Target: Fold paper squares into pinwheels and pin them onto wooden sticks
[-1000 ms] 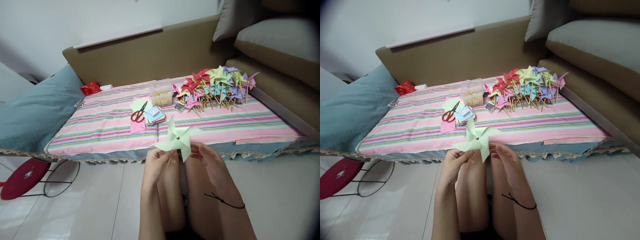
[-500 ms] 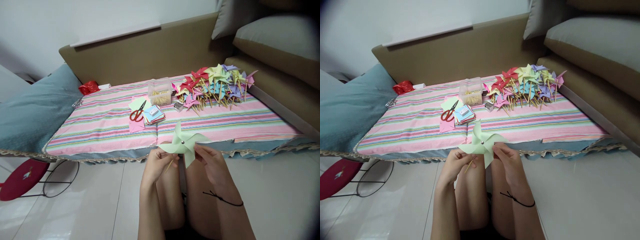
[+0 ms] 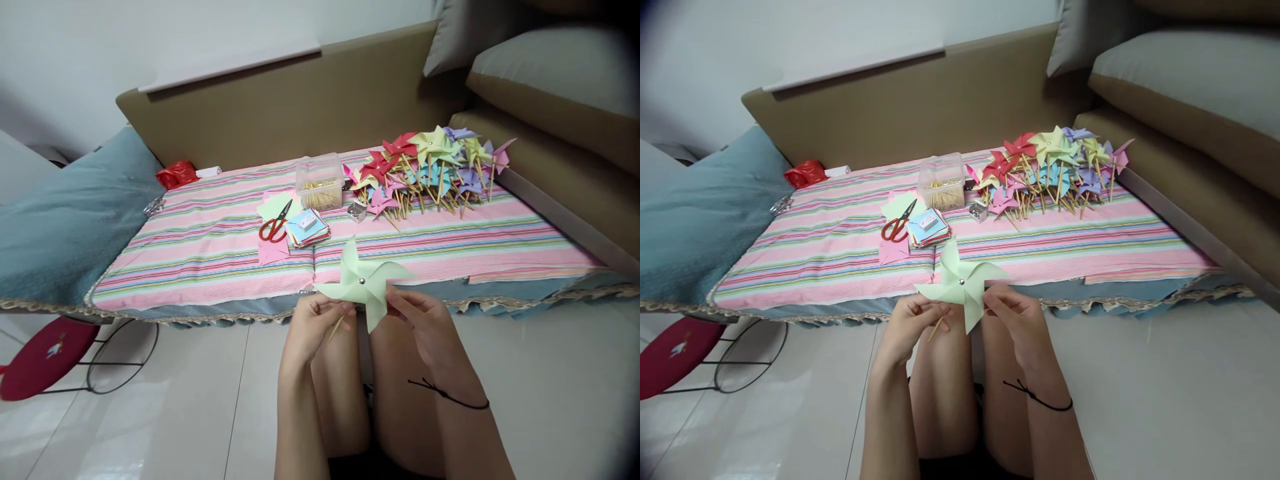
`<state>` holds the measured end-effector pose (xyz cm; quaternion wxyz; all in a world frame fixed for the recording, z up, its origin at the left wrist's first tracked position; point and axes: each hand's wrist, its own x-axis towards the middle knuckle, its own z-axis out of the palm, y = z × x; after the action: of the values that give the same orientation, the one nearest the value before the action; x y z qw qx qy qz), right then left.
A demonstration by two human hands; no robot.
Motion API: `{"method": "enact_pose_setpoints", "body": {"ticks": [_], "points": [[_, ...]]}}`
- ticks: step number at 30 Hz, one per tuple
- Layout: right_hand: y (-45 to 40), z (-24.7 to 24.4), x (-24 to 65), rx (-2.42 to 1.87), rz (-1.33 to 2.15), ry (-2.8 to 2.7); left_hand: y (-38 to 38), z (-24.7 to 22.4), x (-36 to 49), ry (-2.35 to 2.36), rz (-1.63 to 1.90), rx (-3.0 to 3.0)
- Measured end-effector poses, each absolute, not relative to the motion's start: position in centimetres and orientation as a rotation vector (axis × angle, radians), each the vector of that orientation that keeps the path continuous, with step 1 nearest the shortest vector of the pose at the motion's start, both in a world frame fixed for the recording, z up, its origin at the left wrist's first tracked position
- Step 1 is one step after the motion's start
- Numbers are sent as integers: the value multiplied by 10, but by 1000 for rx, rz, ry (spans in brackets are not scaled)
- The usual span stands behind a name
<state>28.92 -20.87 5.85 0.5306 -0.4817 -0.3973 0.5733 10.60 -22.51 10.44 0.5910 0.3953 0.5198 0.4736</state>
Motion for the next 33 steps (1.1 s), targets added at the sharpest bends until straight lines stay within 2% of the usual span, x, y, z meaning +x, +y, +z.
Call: {"method": "enact_pose_setpoints", "body": {"ticks": [19, 27, 33], "points": [[-208, 59, 288, -1110, 1388, -862, -225, 103, 104, 1219, 1103, 955], [-210, 70, 276, -1107, 1537, -842, -225, 99, 105, 1250, 1200, 905], [-212, 74, 257, -1062, 1433, -822, -226, 98, 109, 1213, 1194, 990]]}}
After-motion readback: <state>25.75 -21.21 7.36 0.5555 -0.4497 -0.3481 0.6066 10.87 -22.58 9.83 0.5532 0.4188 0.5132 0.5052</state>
